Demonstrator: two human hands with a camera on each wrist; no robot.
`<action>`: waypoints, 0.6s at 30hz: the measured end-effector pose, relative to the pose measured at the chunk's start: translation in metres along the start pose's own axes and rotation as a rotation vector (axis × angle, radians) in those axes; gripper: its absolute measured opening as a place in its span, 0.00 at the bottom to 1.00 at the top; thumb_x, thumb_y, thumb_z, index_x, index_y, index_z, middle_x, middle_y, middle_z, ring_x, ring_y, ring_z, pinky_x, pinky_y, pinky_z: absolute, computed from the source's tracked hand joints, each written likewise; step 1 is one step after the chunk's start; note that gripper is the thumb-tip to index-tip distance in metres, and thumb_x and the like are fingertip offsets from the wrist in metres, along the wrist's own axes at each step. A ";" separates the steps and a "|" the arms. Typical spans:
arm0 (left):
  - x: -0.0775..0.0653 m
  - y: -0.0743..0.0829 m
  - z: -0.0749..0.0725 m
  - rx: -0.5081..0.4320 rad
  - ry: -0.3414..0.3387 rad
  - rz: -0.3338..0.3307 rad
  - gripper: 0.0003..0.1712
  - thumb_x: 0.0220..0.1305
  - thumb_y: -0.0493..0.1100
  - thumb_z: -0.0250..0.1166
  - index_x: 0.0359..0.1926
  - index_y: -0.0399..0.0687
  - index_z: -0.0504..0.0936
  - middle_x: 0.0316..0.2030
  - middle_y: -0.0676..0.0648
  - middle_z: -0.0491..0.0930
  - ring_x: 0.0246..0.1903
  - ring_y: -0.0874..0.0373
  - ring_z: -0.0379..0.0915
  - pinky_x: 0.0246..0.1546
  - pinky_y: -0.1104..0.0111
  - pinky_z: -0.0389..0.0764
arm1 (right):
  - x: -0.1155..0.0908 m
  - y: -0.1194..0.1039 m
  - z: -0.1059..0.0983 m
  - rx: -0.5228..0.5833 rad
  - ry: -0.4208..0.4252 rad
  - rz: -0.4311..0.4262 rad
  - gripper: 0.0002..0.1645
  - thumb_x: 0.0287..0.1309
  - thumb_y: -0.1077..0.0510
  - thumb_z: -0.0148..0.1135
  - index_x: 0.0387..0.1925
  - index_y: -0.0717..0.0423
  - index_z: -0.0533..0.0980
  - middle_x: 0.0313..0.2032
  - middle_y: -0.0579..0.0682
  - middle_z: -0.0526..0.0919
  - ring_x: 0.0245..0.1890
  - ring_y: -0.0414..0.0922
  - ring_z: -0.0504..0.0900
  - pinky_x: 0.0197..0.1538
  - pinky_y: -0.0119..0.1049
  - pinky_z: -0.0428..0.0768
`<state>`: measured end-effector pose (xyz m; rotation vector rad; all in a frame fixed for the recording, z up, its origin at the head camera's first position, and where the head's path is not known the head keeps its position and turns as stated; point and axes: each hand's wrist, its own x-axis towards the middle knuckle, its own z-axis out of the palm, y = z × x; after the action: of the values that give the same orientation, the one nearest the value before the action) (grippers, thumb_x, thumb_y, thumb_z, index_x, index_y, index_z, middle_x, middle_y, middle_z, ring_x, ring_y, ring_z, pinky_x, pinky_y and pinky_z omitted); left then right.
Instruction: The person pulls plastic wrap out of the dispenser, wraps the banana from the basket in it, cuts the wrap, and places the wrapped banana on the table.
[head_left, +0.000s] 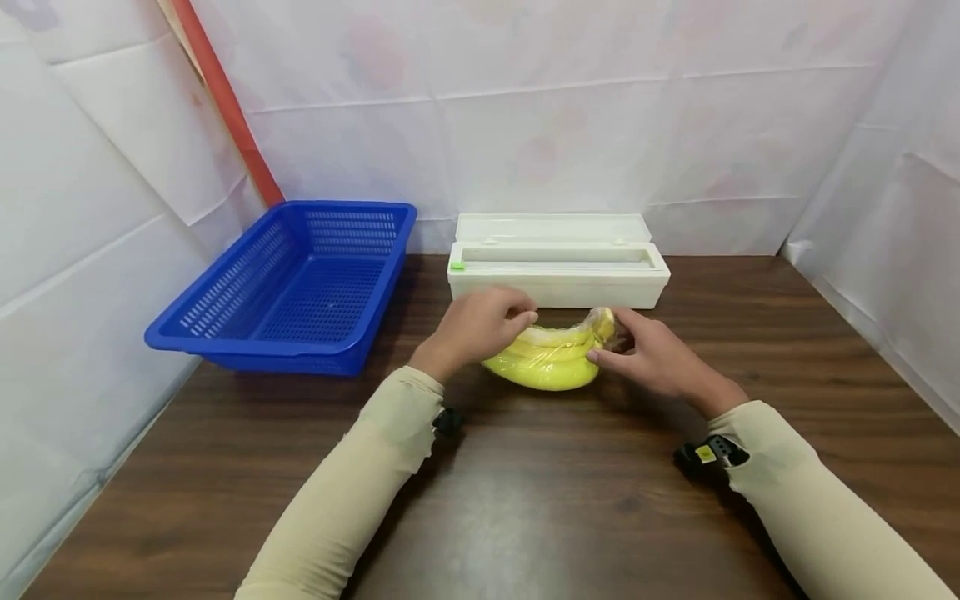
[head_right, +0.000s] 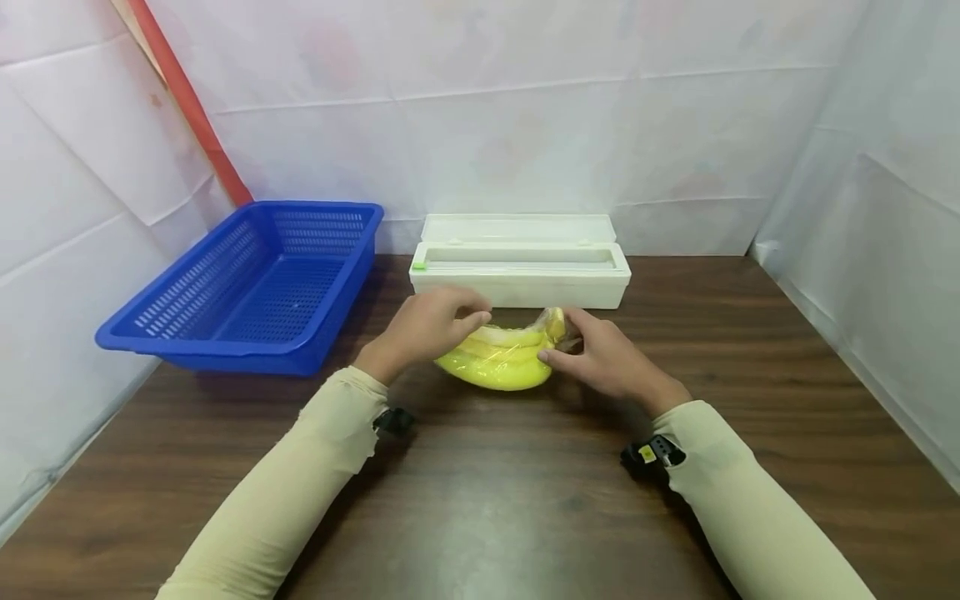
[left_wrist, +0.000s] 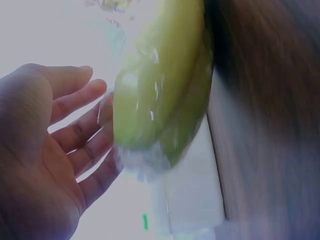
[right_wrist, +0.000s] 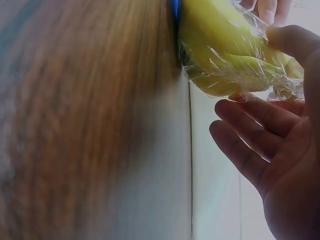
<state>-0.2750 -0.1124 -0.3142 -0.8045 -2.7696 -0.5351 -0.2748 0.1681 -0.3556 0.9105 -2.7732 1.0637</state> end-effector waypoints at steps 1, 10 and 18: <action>-0.001 -0.003 -0.001 -0.005 0.010 -0.010 0.12 0.73 0.51 0.61 0.47 0.57 0.88 0.40 0.58 0.85 0.36 0.65 0.77 0.38 0.65 0.78 | 0.000 0.000 0.000 0.002 0.001 0.000 0.29 0.64 0.42 0.66 0.58 0.53 0.70 0.41 0.49 0.81 0.39 0.44 0.79 0.41 0.42 0.79; -0.019 -0.020 -0.009 -0.007 0.002 -0.086 0.12 0.71 0.51 0.61 0.45 0.55 0.89 0.41 0.55 0.83 0.41 0.60 0.77 0.43 0.61 0.79 | 0.000 -0.001 0.001 0.029 0.000 0.002 0.32 0.65 0.48 0.66 0.64 0.58 0.67 0.45 0.53 0.80 0.44 0.47 0.79 0.47 0.47 0.78; -0.035 -0.026 -0.012 -0.025 -0.021 -0.130 0.14 0.72 0.54 0.61 0.46 0.55 0.88 0.44 0.54 0.81 0.44 0.58 0.76 0.46 0.60 0.78 | -0.004 -0.003 -0.003 0.102 -0.026 0.051 0.35 0.69 0.50 0.61 0.70 0.59 0.62 0.55 0.55 0.79 0.53 0.50 0.78 0.54 0.48 0.75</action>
<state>-0.2588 -0.1540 -0.3213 -0.6422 -2.8543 -0.5885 -0.2705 0.1704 -0.3525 0.8742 -2.8006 1.2202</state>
